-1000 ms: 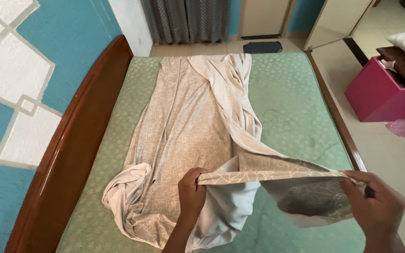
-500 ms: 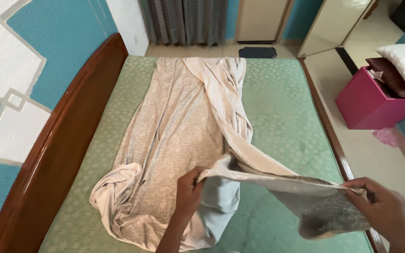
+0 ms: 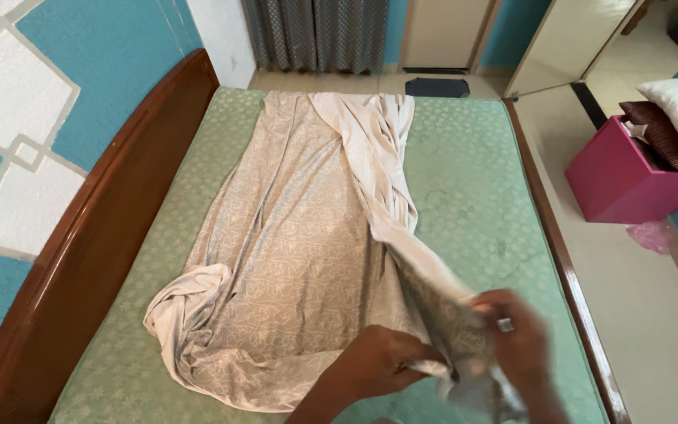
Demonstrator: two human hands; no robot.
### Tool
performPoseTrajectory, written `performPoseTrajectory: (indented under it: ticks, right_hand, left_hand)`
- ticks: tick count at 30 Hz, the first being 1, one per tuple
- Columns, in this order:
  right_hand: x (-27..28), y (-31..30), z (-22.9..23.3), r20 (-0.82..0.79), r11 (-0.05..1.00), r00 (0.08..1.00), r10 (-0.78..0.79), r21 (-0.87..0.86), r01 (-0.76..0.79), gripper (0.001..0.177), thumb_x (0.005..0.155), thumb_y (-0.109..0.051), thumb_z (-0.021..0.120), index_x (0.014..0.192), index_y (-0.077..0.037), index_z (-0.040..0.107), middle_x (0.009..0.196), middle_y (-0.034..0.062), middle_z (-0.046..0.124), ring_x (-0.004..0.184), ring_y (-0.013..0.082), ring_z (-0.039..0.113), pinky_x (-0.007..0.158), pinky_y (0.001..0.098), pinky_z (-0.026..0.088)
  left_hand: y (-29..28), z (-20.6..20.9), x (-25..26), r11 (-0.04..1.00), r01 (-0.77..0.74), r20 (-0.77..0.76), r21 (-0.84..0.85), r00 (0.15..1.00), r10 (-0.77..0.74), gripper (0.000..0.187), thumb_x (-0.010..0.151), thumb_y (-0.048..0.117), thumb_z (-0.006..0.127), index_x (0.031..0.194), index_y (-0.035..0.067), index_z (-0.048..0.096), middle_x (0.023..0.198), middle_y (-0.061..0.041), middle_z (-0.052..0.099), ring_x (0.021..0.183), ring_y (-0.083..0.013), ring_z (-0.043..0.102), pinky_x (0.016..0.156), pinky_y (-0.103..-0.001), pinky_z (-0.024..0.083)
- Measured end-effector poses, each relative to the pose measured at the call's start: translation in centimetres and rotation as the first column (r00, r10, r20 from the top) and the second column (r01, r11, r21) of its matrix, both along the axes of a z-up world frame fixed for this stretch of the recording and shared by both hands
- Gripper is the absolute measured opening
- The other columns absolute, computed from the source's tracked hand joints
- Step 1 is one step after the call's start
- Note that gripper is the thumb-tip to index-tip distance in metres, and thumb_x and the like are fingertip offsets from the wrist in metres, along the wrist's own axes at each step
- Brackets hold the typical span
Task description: The person folds a sheet on a bed by hand. They align the edges, gather the corners, and smooth the fabric over the mattress while moving around the workspace.
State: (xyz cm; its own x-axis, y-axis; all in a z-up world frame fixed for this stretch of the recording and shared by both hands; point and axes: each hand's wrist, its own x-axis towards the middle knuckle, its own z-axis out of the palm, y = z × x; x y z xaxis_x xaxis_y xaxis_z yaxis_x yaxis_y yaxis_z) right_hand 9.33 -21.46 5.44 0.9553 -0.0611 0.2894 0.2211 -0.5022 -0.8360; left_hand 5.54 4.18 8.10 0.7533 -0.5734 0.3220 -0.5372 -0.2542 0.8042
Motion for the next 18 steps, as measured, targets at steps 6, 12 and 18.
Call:
performPoseTrajectory:
  ticks: [6,12,18]
  right_hand:
    - [-2.1,6.0,1.2,-0.045,0.912,0.924,0.381,0.183,-0.367,0.009,0.097,-0.012,0.067,0.098,-0.004,0.071,0.077,0.0002,0.071,0.069,0.0076,0.064,0.063,0.0251,0.054]
    - [-2.2,6.5,4.9,-0.233,0.927,0.897,0.376,0.085,-0.367,0.046,0.083,-0.017,0.080,0.125,-0.010,0.062,0.064,0.0000,0.046,0.059,0.0094,0.042,0.053,0.0273,0.038]
    - [-2.2,6.9,4.8,-0.232,0.961,0.933,0.277,0.081,-0.265,0.032,0.082,-0.016,0.083,0.110,-0.005,0.072,0.064,0.0026,0.052,0.062,0.0107,0.049,0.059,0.0269,0.045]
  left_hand:
    - [-0.9,-0.9,0.1,0.947,-0.283,0.038,-0.154,0.956,0.292,0.023,0.087,0.023,0.083,0.103,0.009,0.074,0.089,-0.011,0.076,0.080,-0.0293,0.077,0.068,-0.036,0.059]
    - [-0.7,0.2,-0.6,0.869,-0.493,-0.361,0.041,0.804,0.473,0.077,0.079,0.025,0.094,0.143,0.012,0.053,0.074,-0.016,0.069,0.067,-0.0342,0.071,0.063,-0.041,0.053]
    - [-0.2,-0.4,-0.5,0.919,-0.373,0.028,-0.126,0.925,0.379,0.020,0.088,0.012,0.078,0.099,0.004,0.063,0.084,-0.015,0.070,0.078,-0.0343,0.072,0.064,-0.040,0.053]
